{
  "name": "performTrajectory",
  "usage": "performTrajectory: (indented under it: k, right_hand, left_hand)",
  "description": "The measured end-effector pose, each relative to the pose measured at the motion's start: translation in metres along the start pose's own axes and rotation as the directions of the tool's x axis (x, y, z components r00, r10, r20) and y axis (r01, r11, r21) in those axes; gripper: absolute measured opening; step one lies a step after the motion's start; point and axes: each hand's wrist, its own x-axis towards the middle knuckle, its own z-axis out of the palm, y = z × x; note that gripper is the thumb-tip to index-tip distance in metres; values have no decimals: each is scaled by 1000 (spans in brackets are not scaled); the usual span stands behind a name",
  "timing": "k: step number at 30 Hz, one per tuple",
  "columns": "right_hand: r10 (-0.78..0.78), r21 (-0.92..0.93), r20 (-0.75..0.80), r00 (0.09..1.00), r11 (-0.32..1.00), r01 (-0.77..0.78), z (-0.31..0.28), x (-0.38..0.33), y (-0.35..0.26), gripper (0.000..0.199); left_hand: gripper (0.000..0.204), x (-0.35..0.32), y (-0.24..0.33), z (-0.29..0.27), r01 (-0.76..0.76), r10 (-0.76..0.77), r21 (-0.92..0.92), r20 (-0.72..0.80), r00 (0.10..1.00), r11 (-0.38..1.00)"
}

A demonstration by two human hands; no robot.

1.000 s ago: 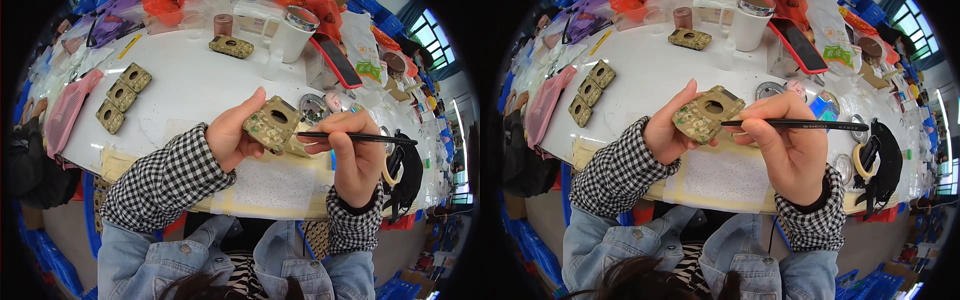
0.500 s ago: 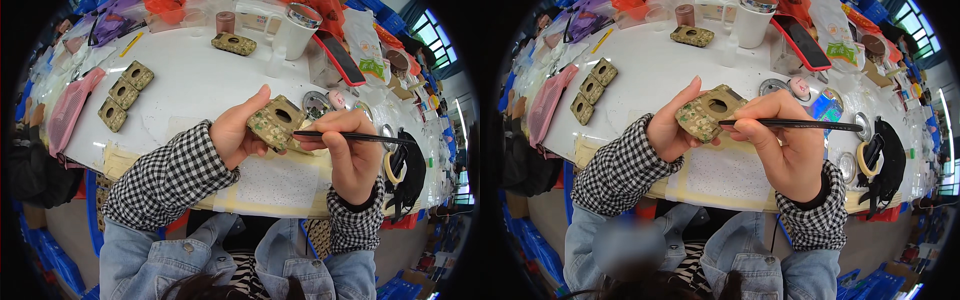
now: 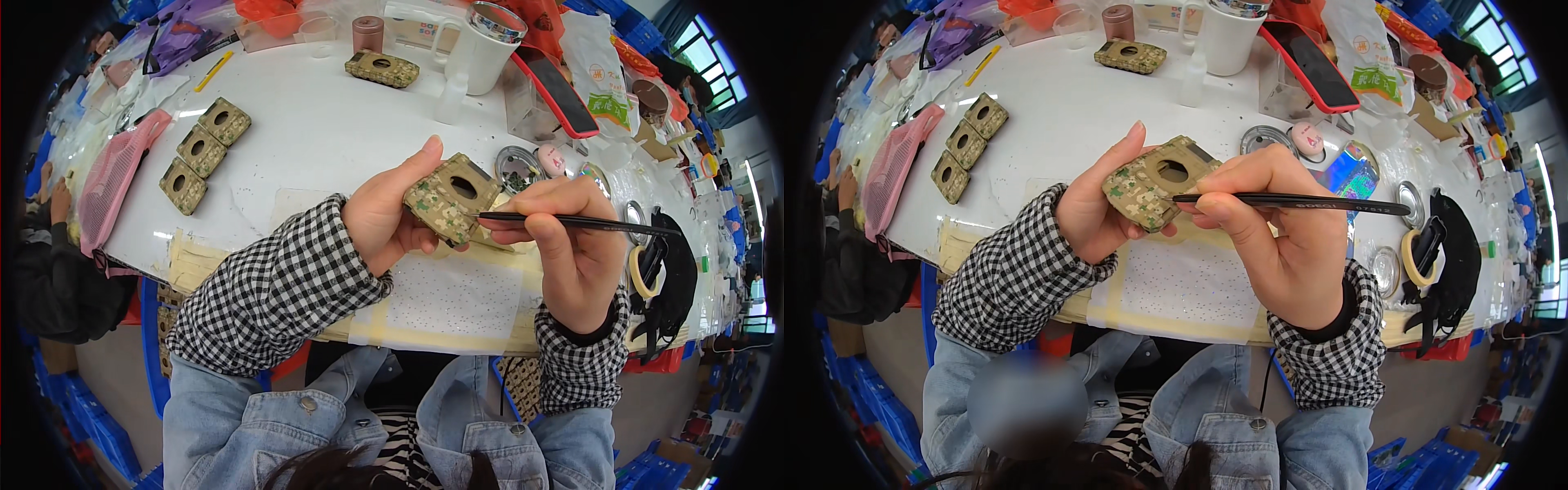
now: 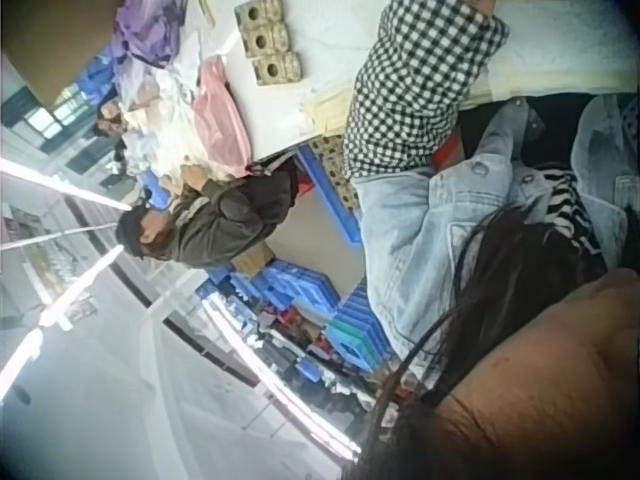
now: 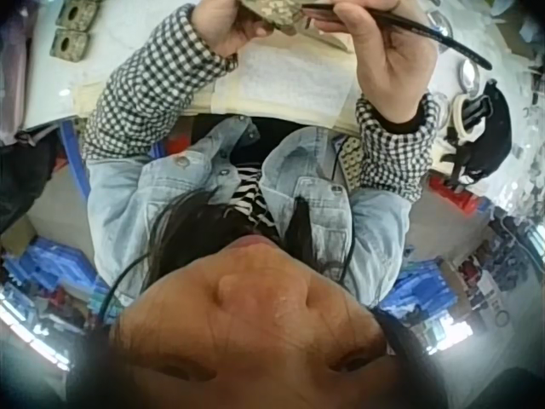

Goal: Applying detailed components and parts to a small scale toy tank model.

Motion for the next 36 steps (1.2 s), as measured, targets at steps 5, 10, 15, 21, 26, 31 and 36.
performTrajectory:
  k: [5, 10, 15, 21, 26, 31, 36]
  right_hand:
    - [-24, -90, 81, 996, 995, 31, -4, 1, -2, 18]
    - [-37, -88, 92, 995, 995, 45, -4, 1, -1, 18]
    - [-38, -63, 68, 997, 997, 43, -2, 1, -1, 17]
    - [-40, -63, 63, 997, 997, 44, -2, 1, -1, 17]
    - [-42, -42, 53, 998, 998, 44, 0, 1, -2, 17]
    - [-72, -42, 79, 994, 996, 75, -2, 1, 1, 16]
    - [-87, -84, 103, 991, 992, 96, -5, 1, 3, 15]
  left_hand:
    - [58, 2, -2, -3, -23, 24, -34, 39, 999, 999]
    - [58, 2, -3, -3, -33, 34, -41, 36, 999, 999]
    - [58, 2, -3, -2, -22, 22, -28, 20, 1000, 999]
    - [60, 0, 0, 0, 1, -1, 5, 3, 1000, 1000]
    - [60, 0, 0, -1, 5, -5, 2, 19, 1000, 1000]
    - [60, 1, 0, -1, 5, -4, -14, 20, 1000, 1000]
    - [59, 1, -1, -1, -4, 4, -21, 24, 1000, 1000]
